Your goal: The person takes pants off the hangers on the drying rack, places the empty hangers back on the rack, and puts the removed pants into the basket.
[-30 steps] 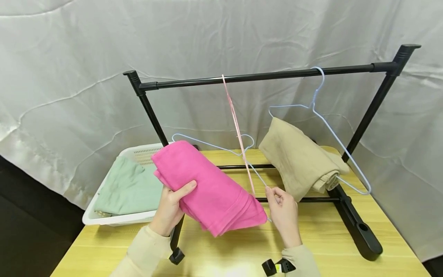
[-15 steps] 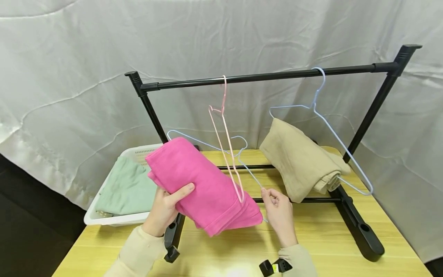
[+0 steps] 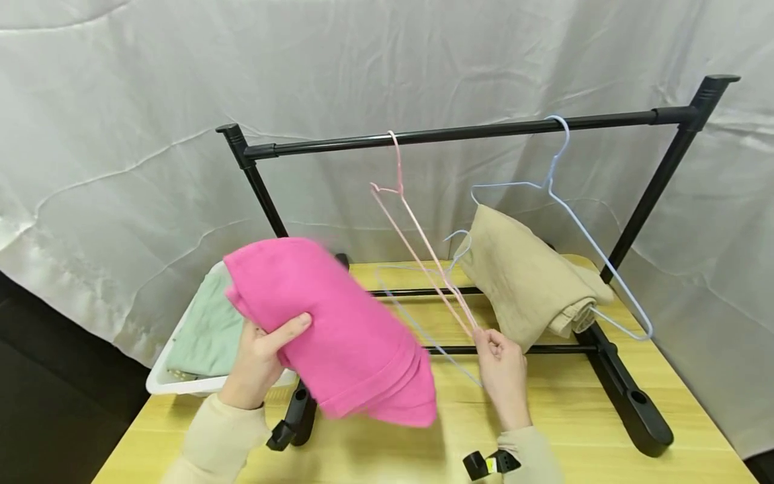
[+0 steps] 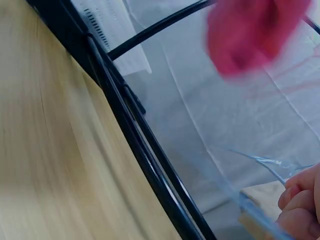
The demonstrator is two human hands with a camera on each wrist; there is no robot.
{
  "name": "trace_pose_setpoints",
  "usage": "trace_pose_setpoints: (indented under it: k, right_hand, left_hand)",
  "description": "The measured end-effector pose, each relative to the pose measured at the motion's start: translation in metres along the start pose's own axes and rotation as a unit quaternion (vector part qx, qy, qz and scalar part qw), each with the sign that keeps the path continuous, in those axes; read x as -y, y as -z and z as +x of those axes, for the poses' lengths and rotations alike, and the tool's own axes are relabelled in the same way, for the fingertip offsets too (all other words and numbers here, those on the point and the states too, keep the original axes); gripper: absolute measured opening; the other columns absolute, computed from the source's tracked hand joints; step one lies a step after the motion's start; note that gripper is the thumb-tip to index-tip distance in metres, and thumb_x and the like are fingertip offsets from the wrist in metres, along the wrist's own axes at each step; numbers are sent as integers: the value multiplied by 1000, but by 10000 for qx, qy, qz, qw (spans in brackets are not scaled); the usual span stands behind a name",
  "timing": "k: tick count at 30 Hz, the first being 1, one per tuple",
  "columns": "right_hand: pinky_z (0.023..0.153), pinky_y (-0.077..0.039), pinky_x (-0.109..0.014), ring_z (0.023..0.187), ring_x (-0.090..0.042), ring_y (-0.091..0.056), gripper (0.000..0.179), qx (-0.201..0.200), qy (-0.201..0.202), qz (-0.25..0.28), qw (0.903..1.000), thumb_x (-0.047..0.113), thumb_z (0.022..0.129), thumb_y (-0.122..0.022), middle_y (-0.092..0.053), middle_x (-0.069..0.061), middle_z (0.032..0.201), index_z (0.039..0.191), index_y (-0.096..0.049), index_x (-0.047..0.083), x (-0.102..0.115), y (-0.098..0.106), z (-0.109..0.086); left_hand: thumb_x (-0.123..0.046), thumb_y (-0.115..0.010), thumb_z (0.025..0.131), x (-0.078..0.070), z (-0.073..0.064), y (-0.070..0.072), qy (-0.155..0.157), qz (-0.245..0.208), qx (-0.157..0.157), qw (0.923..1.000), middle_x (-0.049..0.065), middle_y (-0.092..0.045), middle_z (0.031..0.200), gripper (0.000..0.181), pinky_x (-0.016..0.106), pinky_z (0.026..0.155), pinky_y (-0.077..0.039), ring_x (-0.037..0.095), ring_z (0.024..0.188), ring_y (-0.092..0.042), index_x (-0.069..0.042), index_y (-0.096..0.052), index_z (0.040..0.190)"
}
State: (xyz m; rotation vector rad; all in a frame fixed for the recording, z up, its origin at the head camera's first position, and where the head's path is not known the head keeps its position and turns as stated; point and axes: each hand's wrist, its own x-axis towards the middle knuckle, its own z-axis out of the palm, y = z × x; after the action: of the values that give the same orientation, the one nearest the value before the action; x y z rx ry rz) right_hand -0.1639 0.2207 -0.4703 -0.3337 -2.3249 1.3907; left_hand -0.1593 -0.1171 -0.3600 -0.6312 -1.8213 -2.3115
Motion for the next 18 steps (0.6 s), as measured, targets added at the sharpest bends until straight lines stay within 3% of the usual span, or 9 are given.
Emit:
trace_pose_setpoints:
  k: [7, 12, 18]
  right_hand:
    - [53, -33, -34, 50, -11, -34, 37, 39, 3, 40, 10000, 39, 110, -61, -35, 10, 44, 99, -79, 8, 3, 8, 0]
    - [48, -31, -32, 47, -10, -31, 37, -20, -19, 134, 9999, 37, 110, -62, -34, 10, 45, 95, -76, 6, 5, 9, -2]
    - [50, -31, -33, 47, -6, -27, 42, -7, 59, 106, 9999, 43, 111, -59, -30, 11, 45, 96, -75, 7, 6, 11, -1]
  left_hand:
    - [4, -68, 94, -12, 4, 19, 439, 118, -261, 9986, -1, -73, 112, 44, 37, 91, -65, 17, 98, -79, -15, -51, 130]
    - [2, -69, 95, -17, 8, 31, 768, 349, -234, 9962, -1, -72, 114, 44, 36, 92, -65, 17, 100, -78, -14, -48, 130]
    - [1, -70, 96, -27, 15, 39, 801, 637, -181, 9946, -2, -71, 116, 47, 35, 92, -64, 16, 101, -77, -17, -47, 133]
